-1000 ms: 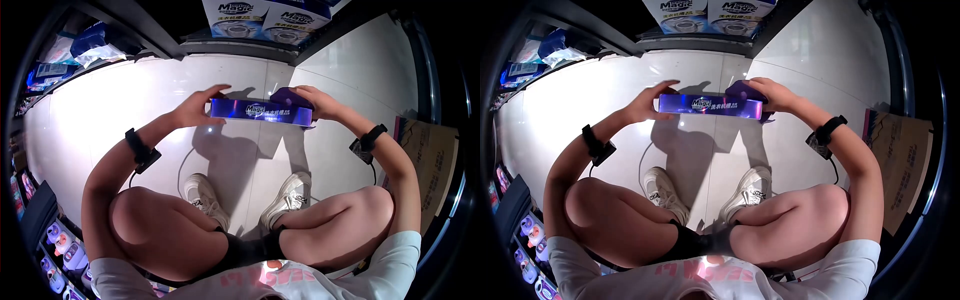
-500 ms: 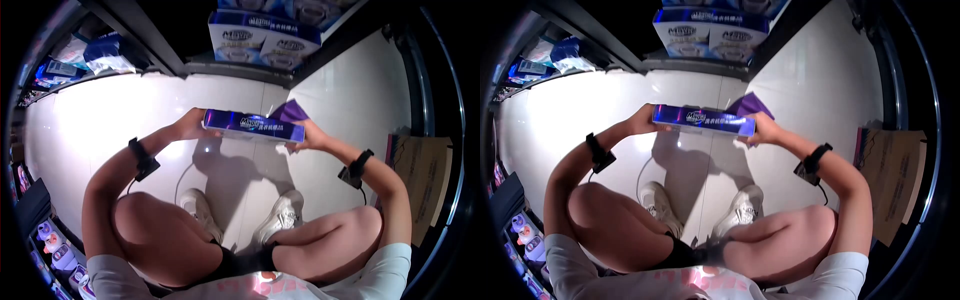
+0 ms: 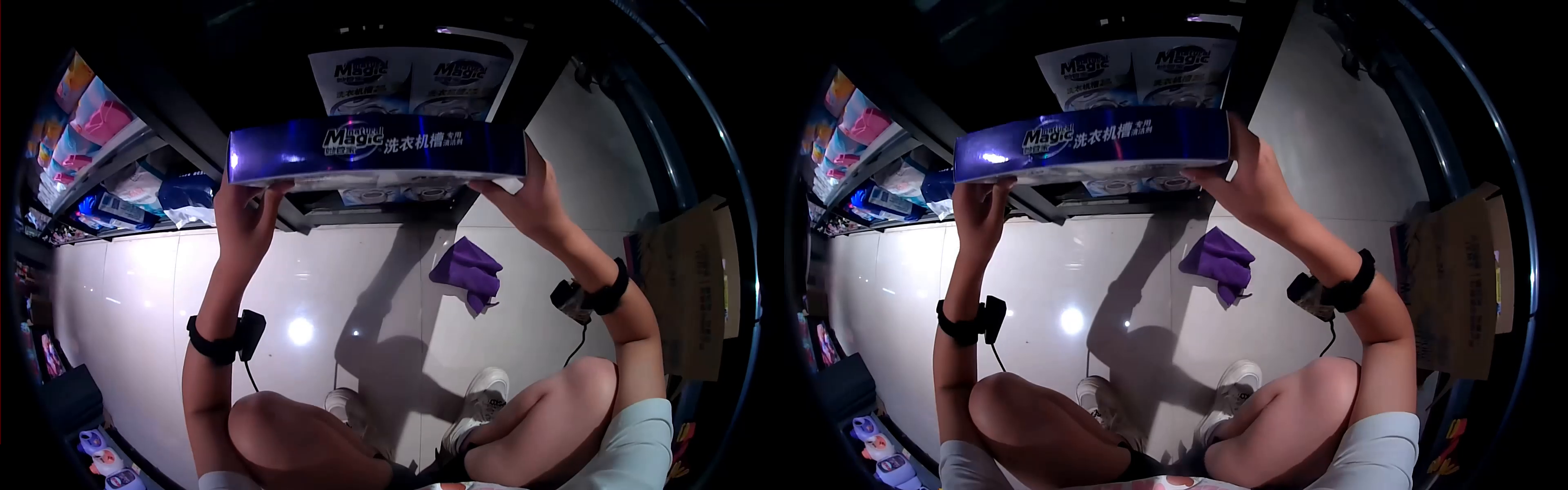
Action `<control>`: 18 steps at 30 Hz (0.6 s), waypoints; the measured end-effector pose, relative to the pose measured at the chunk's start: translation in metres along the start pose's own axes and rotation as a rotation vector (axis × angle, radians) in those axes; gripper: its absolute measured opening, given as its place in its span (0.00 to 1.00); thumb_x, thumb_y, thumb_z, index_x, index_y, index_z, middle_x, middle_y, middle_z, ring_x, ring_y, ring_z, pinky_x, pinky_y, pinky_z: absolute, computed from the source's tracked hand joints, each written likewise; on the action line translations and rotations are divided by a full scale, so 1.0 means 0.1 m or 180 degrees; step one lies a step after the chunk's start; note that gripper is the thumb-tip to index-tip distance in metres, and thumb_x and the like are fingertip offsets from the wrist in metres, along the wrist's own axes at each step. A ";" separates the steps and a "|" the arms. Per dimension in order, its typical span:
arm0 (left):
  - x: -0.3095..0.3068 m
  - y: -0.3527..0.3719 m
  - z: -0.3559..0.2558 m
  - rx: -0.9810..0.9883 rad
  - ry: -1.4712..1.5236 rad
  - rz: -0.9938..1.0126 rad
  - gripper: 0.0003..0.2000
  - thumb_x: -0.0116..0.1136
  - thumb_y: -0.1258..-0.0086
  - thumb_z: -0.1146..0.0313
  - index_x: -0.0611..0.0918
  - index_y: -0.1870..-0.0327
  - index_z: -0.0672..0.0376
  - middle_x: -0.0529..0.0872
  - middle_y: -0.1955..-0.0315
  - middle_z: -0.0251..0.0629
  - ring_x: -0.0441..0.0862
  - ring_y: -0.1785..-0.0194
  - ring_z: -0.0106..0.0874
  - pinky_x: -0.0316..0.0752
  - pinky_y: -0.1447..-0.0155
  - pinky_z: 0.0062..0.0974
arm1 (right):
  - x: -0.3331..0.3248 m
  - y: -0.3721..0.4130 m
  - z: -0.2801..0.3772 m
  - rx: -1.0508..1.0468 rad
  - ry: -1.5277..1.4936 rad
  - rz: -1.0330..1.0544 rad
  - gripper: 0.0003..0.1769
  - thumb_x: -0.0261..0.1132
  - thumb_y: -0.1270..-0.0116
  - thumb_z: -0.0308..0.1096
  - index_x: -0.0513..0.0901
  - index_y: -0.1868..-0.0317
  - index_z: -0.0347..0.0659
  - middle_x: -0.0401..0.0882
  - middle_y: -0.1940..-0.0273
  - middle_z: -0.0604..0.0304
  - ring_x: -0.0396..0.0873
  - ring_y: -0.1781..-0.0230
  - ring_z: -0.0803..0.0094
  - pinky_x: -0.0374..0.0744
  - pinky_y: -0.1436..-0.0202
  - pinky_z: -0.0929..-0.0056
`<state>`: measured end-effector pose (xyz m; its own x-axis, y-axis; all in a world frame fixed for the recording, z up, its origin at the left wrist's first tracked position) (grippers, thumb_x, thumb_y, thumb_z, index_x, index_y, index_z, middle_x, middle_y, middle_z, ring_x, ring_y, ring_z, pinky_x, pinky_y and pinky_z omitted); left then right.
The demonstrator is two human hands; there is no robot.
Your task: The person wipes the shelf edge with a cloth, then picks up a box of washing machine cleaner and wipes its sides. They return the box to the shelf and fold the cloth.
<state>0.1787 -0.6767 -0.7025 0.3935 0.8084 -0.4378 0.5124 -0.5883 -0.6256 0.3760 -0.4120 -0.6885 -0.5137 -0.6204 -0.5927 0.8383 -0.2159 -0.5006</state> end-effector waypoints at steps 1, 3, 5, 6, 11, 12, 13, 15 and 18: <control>0.03 -0.06 -0.01 0.0071 -0.0033 -0.0041 0.13 0.56 0.34 0.76 0.71 0.51 0.67 0.82 0.61 0.43 0.82 0.55 0.32 0.77 0.51 0.25 | -0.01 -0.04 -0.01 -0.0113 -0.0005 -0.0194 0.28 0.68 0.46 0.24 0.67 0.47 0.30 0.81 0.59 0.46 0.82 0.57 0.58 0.79 0.52 0.70; 0.08 -0.16 0.04 0.0027 -0.0013 -0.0120 0.13 0.56 0.34 0.75 0.71 0.51 0.66 0.81 0.61 0.43 0.82 0.54 0.31 0.77 0.50 0.26 | -0.02 -0.08 0.00 -0.0122 0.0151 -0.0326 0.28 0.68 0.46 0.24 0.67 0.46 0.31 0.81 0.60 0.46 0.82 0.59 0.58 0.79 0.54 0.70; 0.13 -0.26 0.08 -0.0063 0.0148 -0.0154 0.15 0.56 0.33 0.73 0.70 0.48 0.65 0.81 0.60 0.44 0.81 0.52 0.31 0.77 0.49 0.27 | -0.01 -0.11 -0.09 -0.0213 0.0478 -0.0579 0.30 0.68 0.45 0.24 0.64 0.44 0.30 0.80 0.61 0.45 0.83 0.61 0.57 0.81 0.58 0.68; 0.17 -0.29 0.07 -0.0070 0.0149 -0.0154 0.15 0.56 0.33 0.73 0.70 0.48 0.65 0.81 0.60 0.44 0.81 0.52 0.31 0.77 0.49 0.27 | -0.01 -0.12 -0.11 -0.0210 0.0477 -0.0573 0.30 0.68 0.45 0.24 0.64 0.44 0.30 0.80 0.61 0.45 0.83 0.61 0.57 0.81 0.58 0.68; 0.28 -0.39 0.09 -0.0051 0.0177 -0.0163 0.17 0.54 0.32 0.73 0.68 0.44 0.66 0.81 0.59 0.45 0.80 0.54 0.29 0.74 0.49 0.27 | -0.01 -0.14 -0.15 -0.0310 0.0593 -0.0781 0.35 0.66 0.44 0.23 0.57 0.39 0.31 0.78 0.61 0.45 0.83 0.62 0.59 0.83 0.61 0.71; 0.29 -0.40 0.10 -0.0057 0.0117 -0.0149 0.17 0.54 0.32 0.73 0.68 0.45 0.66 0.81 0.59 0.45 0.80 0.54 0.29 0.74 0.49 0.27 | 0.00 -0.13 -0.15 -0.0343 0.0588 -0.0811 0.36 0.67 0.44 0.23 0.56 0.38 0.31 0.77 0.60 0.45 0.83 0.62 0.59 0.83 0.60 0.71; 0.30 -0.40 0.10 -0.0014 0.0161 -0.0180 0.16 0.54 0.32 0.73 0.69 0.46 0.66 0.82 0.60 0.46 0.80 0.53 0.29 0.73 0.49 0.25 | 0.00 -0.13 -0.16 -0.0423 0.0657 -0.0841 0.39 0.68 0.46 0.22 0.54 0.37 0.33 0.77 0.59 0.45 0.82 0.61 0.60 0.83 0.60 0.72; 0.31 -0.39 0.14 -0.0065 0.0119 -0.0188 0.15 0.54 0.32 0.73 0.69 0.47 0.66 0.82 0.60 0.46 0.80 0.54 0.29 0.73 0.49 0.25 | 0.00 -0.13 -0.18 -0.0486 0.0705 -0.0846 0.41 0.68 0.46 0.22 0.54 0.36 0.34 0.77 0.59 0.45 0.82 0.61 0.61 0.83 0.61 0.71; 0.34 -0.38 0.18 -0.0246 0.0064 -0.0261 0.13 0.54 0.32 0.75 0.70 0.49 0.66 0.82 0.60 0.45 0.80 0.54 0.29 0.73 0.49 0.25 | -0.01 -0.16 -0.16 -0.0501 0.0589 -0.0858 0.44 0.70 0.49 0.22 0.53 0.34 0.38 0.77 0.57 0.46 0.81 0.61 0.61 0.84 0.61 0.71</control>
<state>0.1590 -0.6266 -0.7052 0.3628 0.8537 -0.3736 0.6005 -0.5208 -0.6068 0.3599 -0.3959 -0.6905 -0.7488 -0.4070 -0.5231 0.6373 -0.2253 -0.7369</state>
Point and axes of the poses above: each hand's wrist, its own y-axis away from the middle knuckle, its own x-axis out of the palm, z = x × y, the point moved 2 cm from there along -y, towards the middle knuckle
